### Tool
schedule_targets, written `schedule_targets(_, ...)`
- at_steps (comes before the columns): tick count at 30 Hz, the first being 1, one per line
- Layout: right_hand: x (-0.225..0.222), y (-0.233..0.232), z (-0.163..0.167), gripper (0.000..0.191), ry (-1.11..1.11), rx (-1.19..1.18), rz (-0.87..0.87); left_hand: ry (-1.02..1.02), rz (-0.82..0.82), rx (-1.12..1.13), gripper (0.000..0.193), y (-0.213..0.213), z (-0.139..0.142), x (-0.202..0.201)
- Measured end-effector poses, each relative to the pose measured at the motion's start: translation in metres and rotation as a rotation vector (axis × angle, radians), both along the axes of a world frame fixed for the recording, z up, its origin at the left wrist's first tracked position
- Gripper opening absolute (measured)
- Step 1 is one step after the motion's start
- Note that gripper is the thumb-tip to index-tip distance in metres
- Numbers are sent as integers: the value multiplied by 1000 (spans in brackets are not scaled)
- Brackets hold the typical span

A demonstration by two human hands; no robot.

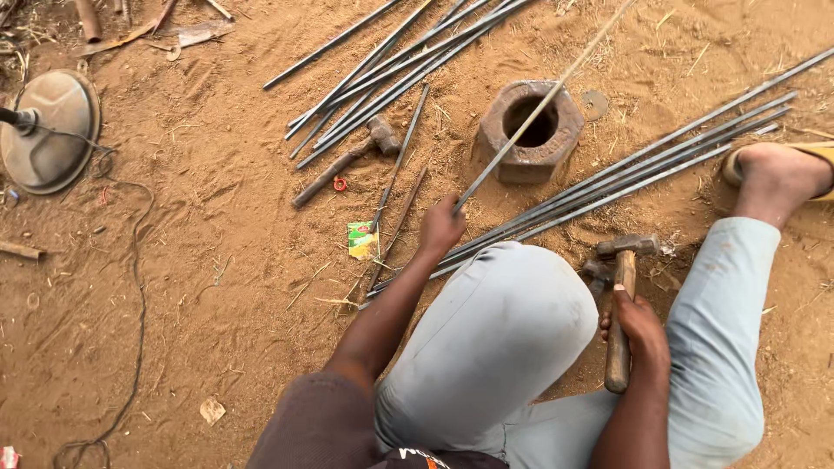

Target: The person sits on the ground and uses a hammer to repeatedly strike the end of a metal rod against a concrete block, sharpening it. They handle multiple rods, placing finished ones aside.

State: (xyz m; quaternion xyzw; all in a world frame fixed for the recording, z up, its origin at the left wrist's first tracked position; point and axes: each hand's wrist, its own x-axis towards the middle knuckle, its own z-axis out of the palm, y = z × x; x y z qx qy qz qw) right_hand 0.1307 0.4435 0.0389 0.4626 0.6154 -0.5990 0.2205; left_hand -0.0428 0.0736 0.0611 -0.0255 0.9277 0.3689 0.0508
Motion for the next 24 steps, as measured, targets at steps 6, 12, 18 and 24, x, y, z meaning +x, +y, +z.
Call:
schedule_targets(6, -5, 4, -9, 37, 6, -34, -30, -94, -12, -160, 39, 52, 2, -59)
schedule_targets(12, -8, -2, -2, 39, 10, -33, -34, -194, -35, -195, 36, 19, -9, -34)
schedule_targets(18, -11, -13, 19, 40, -8, 45, 18, -226, 24, -259, 36, -36, 0, 26)
schedule_targets(24, -14, -14, 23, 40, 21, 30, 27, -274, 94, -269, 38, -29, 14, 29)
